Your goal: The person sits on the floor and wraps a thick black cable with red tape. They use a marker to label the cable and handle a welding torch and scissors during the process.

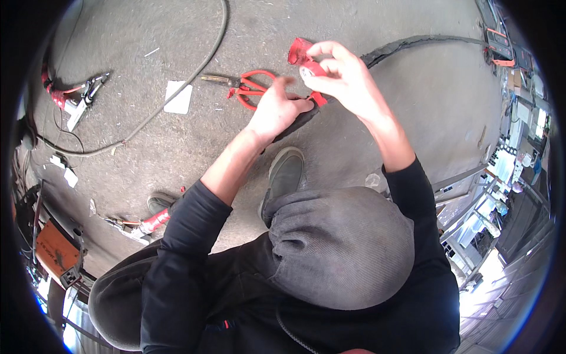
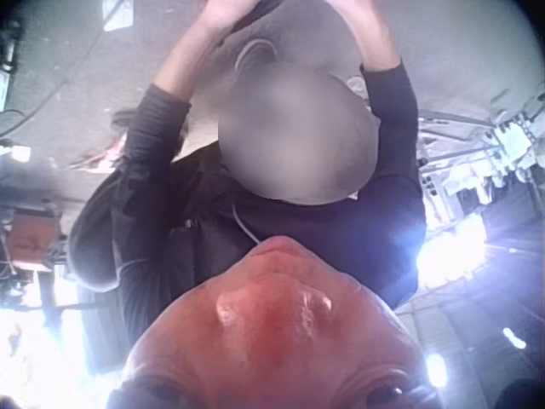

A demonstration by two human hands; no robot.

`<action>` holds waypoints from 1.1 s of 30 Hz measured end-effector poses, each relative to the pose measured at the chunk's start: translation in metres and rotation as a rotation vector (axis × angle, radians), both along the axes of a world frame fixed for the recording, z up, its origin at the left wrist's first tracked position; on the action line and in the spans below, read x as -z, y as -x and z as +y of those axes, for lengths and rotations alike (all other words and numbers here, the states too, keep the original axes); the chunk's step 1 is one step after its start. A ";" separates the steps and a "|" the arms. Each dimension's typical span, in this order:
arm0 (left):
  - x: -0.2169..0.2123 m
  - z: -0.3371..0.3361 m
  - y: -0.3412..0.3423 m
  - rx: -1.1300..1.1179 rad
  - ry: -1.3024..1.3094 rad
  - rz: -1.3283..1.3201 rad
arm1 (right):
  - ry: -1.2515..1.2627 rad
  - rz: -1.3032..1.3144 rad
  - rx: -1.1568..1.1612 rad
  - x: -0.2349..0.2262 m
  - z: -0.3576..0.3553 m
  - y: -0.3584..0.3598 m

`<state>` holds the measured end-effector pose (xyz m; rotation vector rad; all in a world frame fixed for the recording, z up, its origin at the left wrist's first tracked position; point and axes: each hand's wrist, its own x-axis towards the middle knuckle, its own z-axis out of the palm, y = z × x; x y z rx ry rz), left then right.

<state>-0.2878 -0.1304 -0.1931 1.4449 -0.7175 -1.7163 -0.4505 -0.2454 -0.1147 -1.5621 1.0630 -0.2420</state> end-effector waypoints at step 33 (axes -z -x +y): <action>-0.024 -0.036 0.033 0.636 0.311 -0.827 | 0.193 0.429 0.264 0.096 0.084 0.068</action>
